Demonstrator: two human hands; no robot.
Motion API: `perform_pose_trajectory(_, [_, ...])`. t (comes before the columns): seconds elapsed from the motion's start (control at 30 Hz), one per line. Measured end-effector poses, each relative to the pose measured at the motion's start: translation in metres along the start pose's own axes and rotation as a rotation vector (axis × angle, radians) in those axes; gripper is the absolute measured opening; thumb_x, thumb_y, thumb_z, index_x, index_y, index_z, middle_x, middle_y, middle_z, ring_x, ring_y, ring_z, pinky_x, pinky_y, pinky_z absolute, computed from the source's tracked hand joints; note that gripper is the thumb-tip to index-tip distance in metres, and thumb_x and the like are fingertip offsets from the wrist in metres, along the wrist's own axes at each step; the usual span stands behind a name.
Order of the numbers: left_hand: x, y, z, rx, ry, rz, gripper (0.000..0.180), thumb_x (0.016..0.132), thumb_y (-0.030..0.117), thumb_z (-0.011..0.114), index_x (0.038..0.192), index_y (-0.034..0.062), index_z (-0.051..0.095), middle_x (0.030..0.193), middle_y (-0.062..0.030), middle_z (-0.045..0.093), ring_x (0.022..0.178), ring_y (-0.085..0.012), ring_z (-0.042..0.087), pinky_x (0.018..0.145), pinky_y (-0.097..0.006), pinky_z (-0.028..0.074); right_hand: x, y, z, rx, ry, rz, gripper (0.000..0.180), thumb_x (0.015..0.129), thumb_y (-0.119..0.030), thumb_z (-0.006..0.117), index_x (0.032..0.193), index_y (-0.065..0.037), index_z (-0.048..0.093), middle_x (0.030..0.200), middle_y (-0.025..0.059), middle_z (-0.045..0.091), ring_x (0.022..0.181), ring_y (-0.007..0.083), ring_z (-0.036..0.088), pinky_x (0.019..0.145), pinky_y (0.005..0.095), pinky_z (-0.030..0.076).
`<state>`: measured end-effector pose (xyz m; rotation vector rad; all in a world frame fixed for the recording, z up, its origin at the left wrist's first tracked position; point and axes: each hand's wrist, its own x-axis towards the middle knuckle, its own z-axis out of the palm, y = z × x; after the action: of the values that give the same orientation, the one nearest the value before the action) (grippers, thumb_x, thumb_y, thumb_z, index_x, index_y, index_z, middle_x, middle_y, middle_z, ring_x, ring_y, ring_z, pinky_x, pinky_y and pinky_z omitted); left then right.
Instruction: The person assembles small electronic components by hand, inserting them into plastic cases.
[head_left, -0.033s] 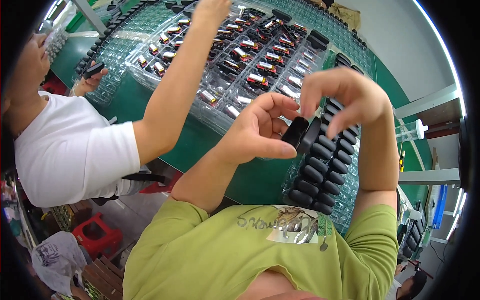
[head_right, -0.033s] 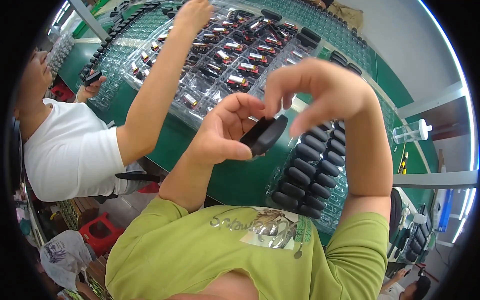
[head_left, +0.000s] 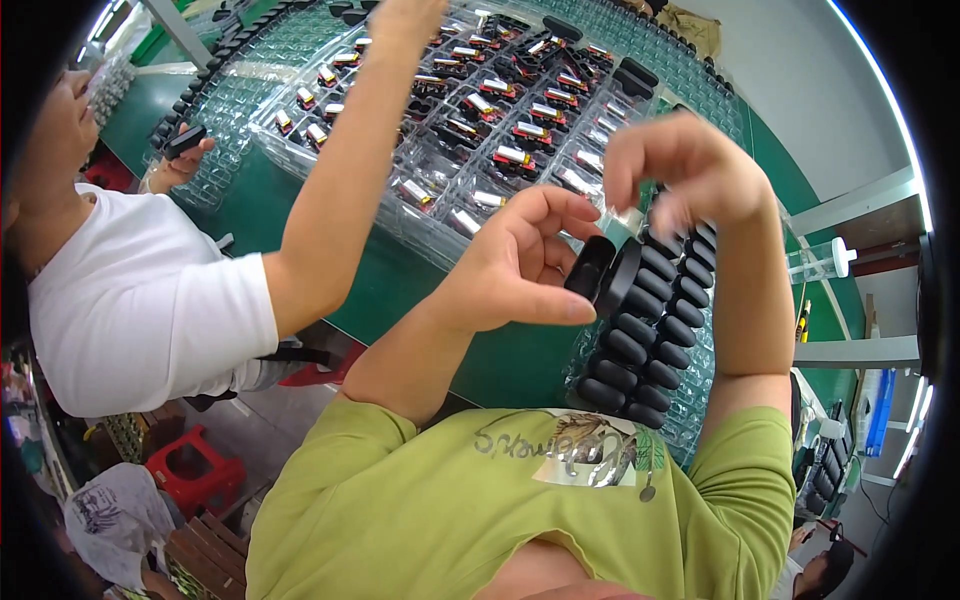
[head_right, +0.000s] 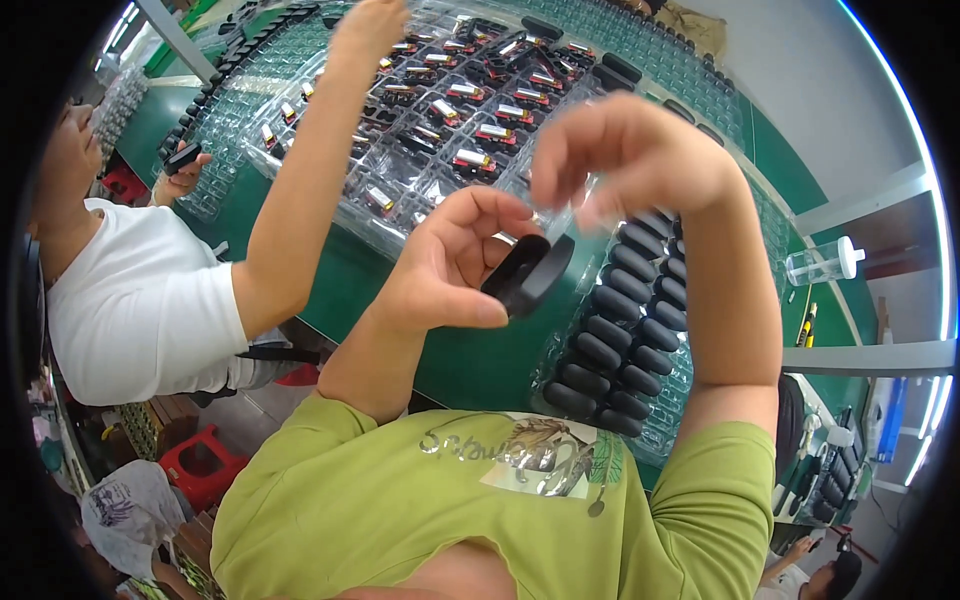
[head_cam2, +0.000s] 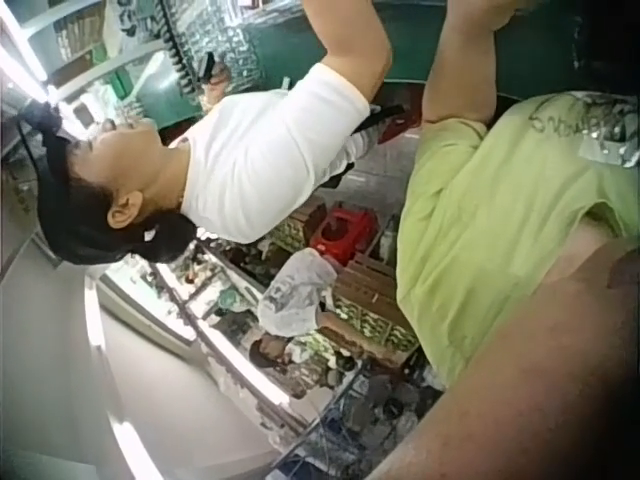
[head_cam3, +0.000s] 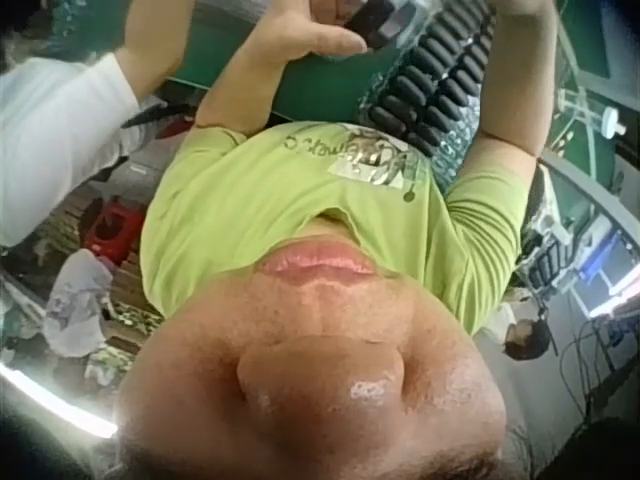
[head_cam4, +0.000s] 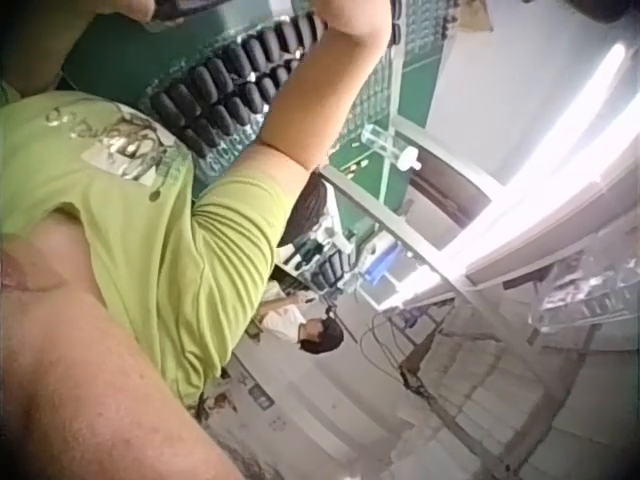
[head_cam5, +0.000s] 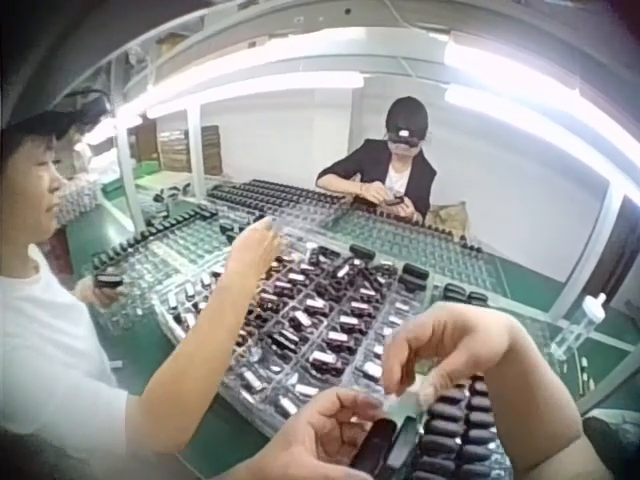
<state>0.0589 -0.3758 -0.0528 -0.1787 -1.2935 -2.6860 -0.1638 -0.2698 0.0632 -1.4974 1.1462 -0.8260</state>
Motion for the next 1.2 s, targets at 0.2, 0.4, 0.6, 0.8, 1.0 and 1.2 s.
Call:
perform_pose_trajectory(0.2, [0.002, 0.001, 0.007, 0.319, -0.168, 0.032, 0.072, 0.061, 0.010, 0.085, 0.127, -0.0019, 0.060, 0.117, -0.0052, 0.051, 0.108, -0.0143, 0.061, 0.091, -0.029, 0.052, 0.070, 0.074, 0.011, -0.917, 0.570, 0.318, 0.035, 0.076, -0.030, 0.078, 0.097, -0.003, 0.072, 0.091, 0.0131, 0.070, 0.084, 0.0253, 0.067, 0.076, 0.0365, 0.053])
perform_pose_trajectory(0.4, [0.005, -0.005, 0.005, 0.263, -0.193, -0.005, 0.080, 0.061, 0.009, 0.085, 0.133, -0.0064, 0.053, 0.125, -0.0126, 0.057, 0.112, -0.0201, 0.062, 0.093, -0.031, 0.052, 0.069, 0.075, 0.027, -0.907, 0.668, 0.323, 0.034, 0.077, -0.028, 0.079, 0.098, -0.003, 0.071, 0.092, 0.0118, 0.071, 0.085, 0.0237, 0.068, 0.075, 0.0366, 0.054])
perform_pose_trajectory(0.6, [0.007, -0.007, -0.001, 0.101, -0.162, 0.062, 0.084, 0.066, -0.003, 0.085, 0.140, -0.0039, 0.046, 0.130, -0.0127, 0.057, 0.113, -0.0213, 0.062, 0.090, -0.035, 0.058, -0.030, 0.043, 0.058, -0.129, 0.800, 0.178, 0.024, 0.091, -0.011, 0.073, 0.109, 0.002, 0.065, 0.093, 0.0025, 0.070, 0.083, 0.0071, 0.063, 0.073, 0.0233, 0.052])
perform_pose_trajectory(0.8, [0.011, -0.018, 0.026, 0.181, -0.112, 0.061, 0.090, 0.065, 0.004, 0.084, 0.144, -0.0082, 0.041, 0.133, -0.0177, 0.058, 0.103, -0.0209, 0.068, 0.077, -0.032, 0.062, -0.139, 0.056, 0.126, 0.093, 1.007, 0.134, 0.030, 0.087, -0.009, 0.078, 0.113, -0.001, 0.066, 0.091, 0.0006, 0.068, 0.079, 0.0053, 0.060, 0.066, 0.0201, 0.048])
perform_pose_trajectory(1.0, [0.028, -0.045, 0.083, 0.245, -0.324, -0.296, 0.085, 0.060, 0.009, 0.087, 0.135, -0.0071, 0.052, 0.139, -0.0230, 0.055, 0.114, -0.0211, 0.063, 0.101, -0.033, 0.050, -0.186, 0.068, 0.172, 0.210, 1.119, 0.085, 0.027, 0.082, -0.008, 0.082, 0.097, -0.004, 0.060, 0.087, 0.0036, 0.069, 0.070, 0.0070, 0.061, 0.056, 0.0228, 0.048])
perform_pose_trajectory(1.2, [0.048, -0.070, 0.100, 0.206, -0.469, -0.571, 0.089, 0.056, 0.015, 0.091, 0.133, -0.0091, 0.052, 0.123, -0.0182, 0.063, 0.110, -0.0211, 0.066, 0.095, -0.032, 0.055, -0.201, 0.081, 0.187, 0.295, 1.150, 0.022, 0.018, 0.089, -0.008, 0.074, 0.095, -0.004, 0.058, 0.090, 0.0076, 0.069, 0.068, 0.0077, 0.062, 0.054, 0.0210, 0.049])
